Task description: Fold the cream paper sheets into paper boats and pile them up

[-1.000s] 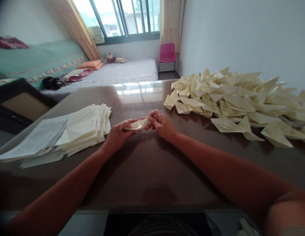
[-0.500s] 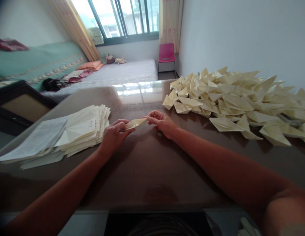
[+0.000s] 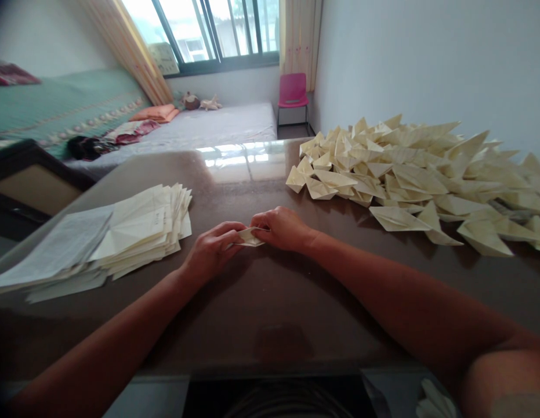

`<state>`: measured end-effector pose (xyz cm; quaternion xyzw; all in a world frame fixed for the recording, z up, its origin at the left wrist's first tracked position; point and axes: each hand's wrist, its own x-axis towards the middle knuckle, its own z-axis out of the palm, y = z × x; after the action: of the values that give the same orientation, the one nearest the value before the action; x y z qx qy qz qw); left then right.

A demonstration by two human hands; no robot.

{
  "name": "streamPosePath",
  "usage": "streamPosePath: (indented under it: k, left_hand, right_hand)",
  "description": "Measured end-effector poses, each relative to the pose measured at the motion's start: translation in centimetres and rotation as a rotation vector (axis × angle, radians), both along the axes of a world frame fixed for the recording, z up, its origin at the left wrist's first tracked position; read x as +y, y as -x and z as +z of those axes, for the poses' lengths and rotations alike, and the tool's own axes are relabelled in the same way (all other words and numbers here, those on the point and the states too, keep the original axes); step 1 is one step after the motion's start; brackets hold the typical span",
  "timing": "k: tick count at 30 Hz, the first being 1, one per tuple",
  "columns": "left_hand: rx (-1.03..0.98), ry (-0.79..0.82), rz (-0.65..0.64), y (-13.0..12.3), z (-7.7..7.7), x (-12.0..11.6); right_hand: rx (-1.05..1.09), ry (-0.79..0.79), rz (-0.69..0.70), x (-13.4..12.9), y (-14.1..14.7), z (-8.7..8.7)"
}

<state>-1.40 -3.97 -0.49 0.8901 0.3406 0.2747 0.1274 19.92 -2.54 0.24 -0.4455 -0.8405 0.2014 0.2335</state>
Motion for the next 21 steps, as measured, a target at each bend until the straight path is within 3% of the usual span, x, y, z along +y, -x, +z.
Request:
streamPosePath:
  k: [4,10,16,21]
  left_hand:
    - [-0.023,0.072,0.032,0.0,-0.2,0.3]
    - [-0.049,0.15,0.184,0.4,-0.6,1.2]
    - [-0.139,0.203,0.281,0.0,-0.6,0.9]
    - [-0.198,0.241,0.329,-0.4,-0.3,0.8]
  right_hand:
    - [-0.06,-0.089,-0.004,0.0,0.0,-0.1]
    - [0.156,0.121,0.09,0.8,-0.3,-0.1]
    - [0.287,0.287,0.043,0.8,-0.3,-0.5]
    - [0.277,0.254,0.009,0.5,0.1,-0.3]
